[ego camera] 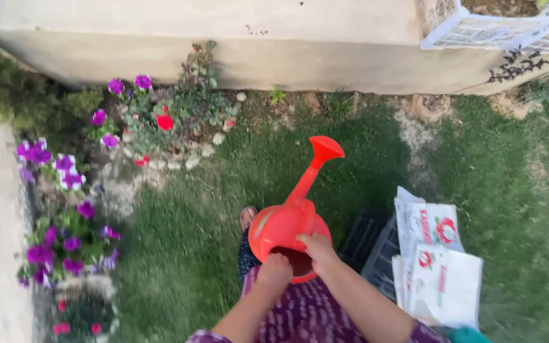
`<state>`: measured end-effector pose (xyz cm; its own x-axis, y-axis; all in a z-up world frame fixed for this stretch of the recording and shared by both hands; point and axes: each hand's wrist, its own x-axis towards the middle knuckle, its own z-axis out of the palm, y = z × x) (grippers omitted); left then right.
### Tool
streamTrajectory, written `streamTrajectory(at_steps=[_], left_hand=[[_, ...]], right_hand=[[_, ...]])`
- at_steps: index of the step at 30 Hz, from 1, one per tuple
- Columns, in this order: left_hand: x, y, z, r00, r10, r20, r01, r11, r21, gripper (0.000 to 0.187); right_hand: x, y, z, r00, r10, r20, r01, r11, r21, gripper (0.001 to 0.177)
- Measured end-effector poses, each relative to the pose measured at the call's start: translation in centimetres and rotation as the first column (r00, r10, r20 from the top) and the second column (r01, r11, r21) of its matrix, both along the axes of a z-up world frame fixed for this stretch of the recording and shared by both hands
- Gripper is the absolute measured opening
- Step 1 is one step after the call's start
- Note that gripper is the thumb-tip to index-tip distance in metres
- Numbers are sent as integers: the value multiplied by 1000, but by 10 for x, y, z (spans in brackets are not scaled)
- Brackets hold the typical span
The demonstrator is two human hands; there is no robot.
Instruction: Water several potted and ground plants using a red watering can after filling it from a hose.
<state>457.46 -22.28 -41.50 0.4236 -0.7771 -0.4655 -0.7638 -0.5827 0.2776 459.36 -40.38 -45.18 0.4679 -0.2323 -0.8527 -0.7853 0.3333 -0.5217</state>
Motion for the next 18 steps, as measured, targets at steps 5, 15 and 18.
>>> streamTrajectory(at_steps=[5,15,18], left_hand=[[84,-23,-65,995,29,-95,-30,999,-11,26],[154,-56,-260,955,277,-109,-267,959,95,21],[168,-59,-316,948,298,-110,-289,953,96,21]], right_hand=[[80,-14,-41,998,-31,-51,28,998,-52,18],[175,-35,-200,989,5,-148,-7,1000,-14,21],[198,-34,-248,988,53,-145,-55,998,-9,21]])
